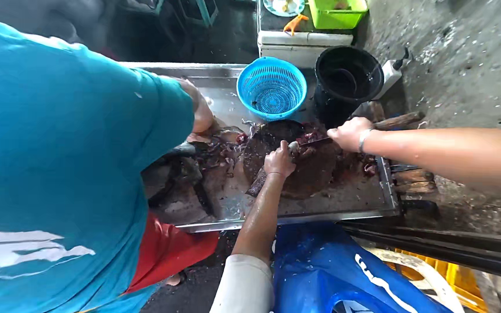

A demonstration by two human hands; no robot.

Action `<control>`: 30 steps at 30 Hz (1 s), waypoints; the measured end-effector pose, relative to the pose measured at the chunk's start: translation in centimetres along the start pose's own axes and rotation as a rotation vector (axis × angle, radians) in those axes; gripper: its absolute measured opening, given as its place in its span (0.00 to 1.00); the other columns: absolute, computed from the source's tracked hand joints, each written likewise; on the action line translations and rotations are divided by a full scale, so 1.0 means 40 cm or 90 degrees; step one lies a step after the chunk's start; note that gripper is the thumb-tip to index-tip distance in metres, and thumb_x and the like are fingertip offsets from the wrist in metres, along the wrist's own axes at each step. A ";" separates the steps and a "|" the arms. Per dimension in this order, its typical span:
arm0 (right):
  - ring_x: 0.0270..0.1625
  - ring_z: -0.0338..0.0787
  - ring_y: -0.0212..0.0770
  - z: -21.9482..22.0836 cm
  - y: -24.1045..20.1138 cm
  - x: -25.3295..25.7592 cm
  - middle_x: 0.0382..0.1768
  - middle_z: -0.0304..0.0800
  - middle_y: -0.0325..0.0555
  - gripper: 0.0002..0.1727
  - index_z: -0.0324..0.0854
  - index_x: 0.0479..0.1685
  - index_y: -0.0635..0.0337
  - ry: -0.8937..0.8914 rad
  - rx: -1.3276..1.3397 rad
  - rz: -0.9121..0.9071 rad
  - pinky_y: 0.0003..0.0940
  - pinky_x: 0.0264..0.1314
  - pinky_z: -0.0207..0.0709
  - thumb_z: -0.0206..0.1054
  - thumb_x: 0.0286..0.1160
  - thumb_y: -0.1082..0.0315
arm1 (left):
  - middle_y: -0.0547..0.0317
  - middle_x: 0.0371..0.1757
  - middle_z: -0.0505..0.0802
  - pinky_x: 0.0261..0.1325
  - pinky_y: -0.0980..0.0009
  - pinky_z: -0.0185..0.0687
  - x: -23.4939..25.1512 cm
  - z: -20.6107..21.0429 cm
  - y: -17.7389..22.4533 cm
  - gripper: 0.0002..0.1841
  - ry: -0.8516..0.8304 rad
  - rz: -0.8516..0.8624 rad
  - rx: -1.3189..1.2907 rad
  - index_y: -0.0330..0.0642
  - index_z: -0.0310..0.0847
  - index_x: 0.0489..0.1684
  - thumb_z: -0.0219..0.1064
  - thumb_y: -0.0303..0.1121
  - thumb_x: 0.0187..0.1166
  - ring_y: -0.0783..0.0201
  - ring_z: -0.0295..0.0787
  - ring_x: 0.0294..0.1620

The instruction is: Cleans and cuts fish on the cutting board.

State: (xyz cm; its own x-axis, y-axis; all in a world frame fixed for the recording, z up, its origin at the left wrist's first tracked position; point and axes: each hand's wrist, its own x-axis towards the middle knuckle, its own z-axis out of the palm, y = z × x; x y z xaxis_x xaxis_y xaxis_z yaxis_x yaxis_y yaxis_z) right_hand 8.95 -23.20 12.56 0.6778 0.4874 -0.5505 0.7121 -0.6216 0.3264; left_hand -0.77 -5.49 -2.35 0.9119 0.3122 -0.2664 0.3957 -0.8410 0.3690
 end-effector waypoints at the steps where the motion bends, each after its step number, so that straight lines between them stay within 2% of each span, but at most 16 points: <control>1: 0.53 0.91 0.70 0.008 -0.021 0.025 0.46 0.91 0.65 0.15 0.80 0.65 0.57 -0.014 0.009 0.007 0.70 0.46 0.82 0.62 0.81 0.72 | 0.45 0.57 0.94 0.58 0.35 0.83 -0.001 0.003 0.003 0.46 0.007 0.000 0.003 0.52 0.68 0.81 0.83 0.45 0.54 0.39 0.91 0.58; 4: 0.54 0.91 0.73 0.072 -0.045 0.071 0.48 0.90 0.67 0.17 0.75 0.69 0.56 -0.024 0.082 0.067 0.71 0.45 0.83 0.59 0.84 0.71 | 0.44 0.57 0.93 0.55 0.37 0.84 -0.006 0.018 0.003 0.44 0.029 0.003 0.027 0.50 0.70 0.80 0.82 0.43 0.55 0.39 0.91 0.56; 6: 0.60 0.89 0.76 0.142 -0.068 0.062 0.55 0.90 0.72 0.21 0.74 0.75 0.59 -0.011 0.244 0.150 0.76 0.53 0.81 0.52 0.92 0.59 | 0.43 0.58 0.92 0.56 0.38 0.83 -0.009 0.029 0.014 0.44 0.045 0.004 0.027 0.52 0.70 0.82 0.82 0.40 0.56 0.38 0.90 0.57; 8: 0.62 0.91 0.66 0.219 -0.110 0.093 0.58 0.90 0.68 0.27 0.73 0.76 0.61 -0.007 0.463 0.245 0.68 0.61 0.83 0.47 0.95 0.50 | 0.41 0.59 0.91 0.57 0.37 0.82 0.004 0.025 0.008 0.42 0.058 0.011 0.028 0.52 0.70 0.81 0.81 0.38 0.59 0.36 0.90 0.58; 9: 0.56 0.93 0.59 0.266 -0.135 0.103 0.55 0.90 0.65 0.29 0.73 0.76 0.64 -0.023 0.625 0.308 0.60 0.59 0.85 0.46 0.95 0.48 | 0.41 0.60 0.91 0.58 0.37 0.82 -0.007 0.034 0.005 0.41 0.056 0.033 0.036 0.53 0.71 0.81 0.81 0.37 0.59 0.36 0.89 0.59; 11: 0.28 0.82 0.48 0.327 -0.133 0.128 0.35 0.80 0.54 0.32 0.74 0.67 0.64 -0.064 0.884 0.397 0.48 0.32 0.82 0.46 0.93 0.41 | 0.40 0.61 0.91 0.61 0.37 0.81 -0.033 0.046 0.022 0.41 0.060 0.094 0.043 0.54 0.72 0.82 0.80 0.33 0.59 0.36 0.88 0.60; 13: 0.26 0.82 0.49 0.344 -0.067 0.124 0.34 0.80 0.56 0.32 0.74 0.68 0.65 -0.080 0.852 0.331 0.49 0.31 0.82 0.48 0.93 0.42 | 0.43 0.62 0.92 0.65 0.38 0.79 -0.031 0.031 0.019 0.41 0.040 0.102 0.049 0.55 0.71 0.83 0.80 0.33 0.60 0.38 0.88 0.62; 15: 0.47 0.90 0.64 0.340 0.024 0.066 0.53 0.86 0.70 0.29 0.74 0.73 0.66 -0.065 0.709 0.265 0.64 0.51 0.82 0.52 0.93 0.48 | 0.44 0.59 0.93 0.61 0.36 0.82 -0.020 0.012 0.010 0.45 0.005 0.071 0.046 0.54 0.67 0.83 0.81 0.37 0.56 0.38 0.90 0.59; 16: 0.57 0.90 0.69 0.332 0.067 0.036 0.59 0.86 0.72 0.29 0.73 0.76 0.65 -0.050 0.643 0.255 0.70 0.59 0.80 0.53 0.93 0.50 | 0.44 0.57 0.93 0.56 0.34 0.84 -0.013 -0.005 0.008 0.49 -0.018 0.054 0.045 0.55 0.64 0.85 0.83 0.39 0.53 0.37 0.92 0.56; 18: 0.63 0.88 0.74 0.305 0.128 -0.014 0.61 0.86 0.74 0.28 0.71 0.79 0.63 -0.016 0.547 0.247 0.76 0.64 0.76 0.55 0.92 0.51 | 0.43 0.51 0.95 0.48 0.33 0.85 -0.020 -0.044 0.000 0.52 -0.056 0.033 0.037 0.56 0.61 0.85 0.85 0.43 0.49 0.36 0.93 0.51; 21: 0.62 0.88 0.76 0.239 0.148 -0.058 0.58 0.87 0.77 0.28 0.67 0.82 0.61 -0.003 0.509 0.235 0.78 0.62 0.76 0.53 0.93 0.52 | 0.43 0.47 0.94 0.46 0.33 0.84 -0.051 -0.108 -0.023 0.52 -0.105 0.052 0.079 0.57 0.62 0.83 0.87 0.47 0.48 0.36 0.93 0.49; 23: 0.47 0.91 0.70 0.220 0.132 -0.069 0.51 0.88 0.74 0.27 0.69 0.80 0.60 -0.008 0.576 0.212 0.71 0.50 0.82 0.54 0.93 0.51 | 0.43 0.46 0.94 0.45 0.32 0.84 -0.069 -0.138 -0.041 0.52 -0.135 0.073 0.125 0.59 0.63 0.81 0.87 0.47 0.47 0.35 0.93 0.48; 25: 0.30 0.89 0.56 0.249 0.113 -0.069 0.41 0.87 0.64 0.25 0.70 0.80 0.58 -0.019 0.736 0.167 0.55 0.36 0.86 0.59 0.92 0.55 | 0.39 0.47 0.94 0.48 0.29 0.83 -0.074 -0.180 -0.043 0.53 -0.190 0.099 0.184 0.59 0.62 0.83 0.90 0.46 0.48 0.32 0.92 0.50; 27: 0.22 0.83 0.41 0.318 0.089 -0.080 0.32 0.85 0.52 0.25 0.67 0.83 0.54 -0.045 0.980 0.105 0.38 0.25 0.83 0.62 0.89 0.63 | 0.40 0.47 0.94 0.49 0.30 0.82 -0.057 -0.218 -0.028 0.53 -0.246 0.172 0.287 0.61 0.63 0.84 0.89 0.44 0.49 0.33 0.92 0.50; 29: 0.20 0.82 0.38 0.411 0.064 -0.106 0.32 0.85 0.48 0.25 0.65 0.84 0.46 -0.090 1.178 0.071 0.33 0.22 0.81 0.59 0.90 0.63 | 0.46 0.53 0.95 0.65 0.32 0.75 -0.031 -0.234 0.002 0.48 -0.281 0.274 0.375 0.67 0.70 0.83 0.87 0.38 0.52 0.39 0.90 0.57; 30: 0.23 0.85 0.39 0.461 0.052 -0.124 0.36 0.88 0.49 0.27 0.64 0.86 0.44 -0.070 1.174 0.057 0.34 0.25 0.83 0.60 0.90 0.63 | 0.53 0.60 0.94 0.74 0.32 0.68 -0.019 -0.220 0.004 0.44 -0.269 0.319 0.375 0.71 0.76 0.78 0.87 0.33 0.53 0.43 0.87 0.66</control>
State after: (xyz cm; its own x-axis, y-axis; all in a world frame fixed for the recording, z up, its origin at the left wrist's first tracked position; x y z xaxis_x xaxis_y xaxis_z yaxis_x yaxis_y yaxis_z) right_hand 3.69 -38.19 1.81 0.6298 0.4294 -0.6472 -0.4504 -0.4769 -0.7548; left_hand -0.46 -1.97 5.76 0.8005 -0.2461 -0.5464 -0.2671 -0.9627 0.0423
